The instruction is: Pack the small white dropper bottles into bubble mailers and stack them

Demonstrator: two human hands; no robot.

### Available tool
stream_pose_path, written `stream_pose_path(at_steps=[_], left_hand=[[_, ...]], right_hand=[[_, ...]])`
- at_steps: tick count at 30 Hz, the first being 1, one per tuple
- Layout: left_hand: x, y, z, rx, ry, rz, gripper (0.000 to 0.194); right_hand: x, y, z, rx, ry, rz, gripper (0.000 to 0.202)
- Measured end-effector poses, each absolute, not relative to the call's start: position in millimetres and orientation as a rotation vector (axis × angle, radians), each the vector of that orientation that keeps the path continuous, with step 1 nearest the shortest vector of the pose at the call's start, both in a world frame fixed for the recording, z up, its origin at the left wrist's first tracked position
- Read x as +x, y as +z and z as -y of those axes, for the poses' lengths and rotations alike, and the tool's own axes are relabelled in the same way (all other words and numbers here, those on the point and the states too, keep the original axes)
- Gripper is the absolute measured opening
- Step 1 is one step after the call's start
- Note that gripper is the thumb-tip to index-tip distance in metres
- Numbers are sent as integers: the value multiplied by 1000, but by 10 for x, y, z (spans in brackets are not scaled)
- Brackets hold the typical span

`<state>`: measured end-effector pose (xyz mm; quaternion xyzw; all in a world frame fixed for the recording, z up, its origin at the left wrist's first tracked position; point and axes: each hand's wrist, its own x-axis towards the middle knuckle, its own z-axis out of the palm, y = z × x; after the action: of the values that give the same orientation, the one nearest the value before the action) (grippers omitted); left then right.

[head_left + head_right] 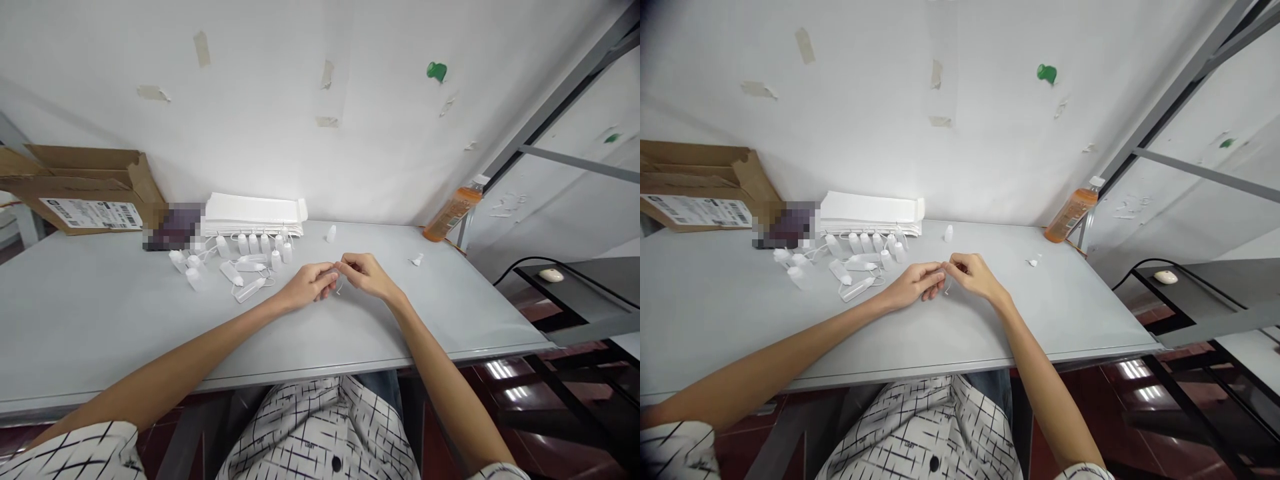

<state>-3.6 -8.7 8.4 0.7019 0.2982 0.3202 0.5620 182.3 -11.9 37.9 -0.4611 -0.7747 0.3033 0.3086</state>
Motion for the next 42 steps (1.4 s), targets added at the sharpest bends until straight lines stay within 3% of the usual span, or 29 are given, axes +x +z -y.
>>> stream_pose_path(at_steps=[11,22,35,42], left_hand=[[-32,26,180,2469,1050,-986,27],[-119,211,149,2596,1118,-1075,30],[-207,375,62,2247,1421,-1093,21],[-206,527,84,1521,1339,-808,31]], right_hand=[[1777,411,145,-1185,1011,1937,55],[1682,477,172,-1081,886,1821,46],[1443,815,34,-984,852,1884,57],[1527,674,-68,-953,1028,1687,38]])
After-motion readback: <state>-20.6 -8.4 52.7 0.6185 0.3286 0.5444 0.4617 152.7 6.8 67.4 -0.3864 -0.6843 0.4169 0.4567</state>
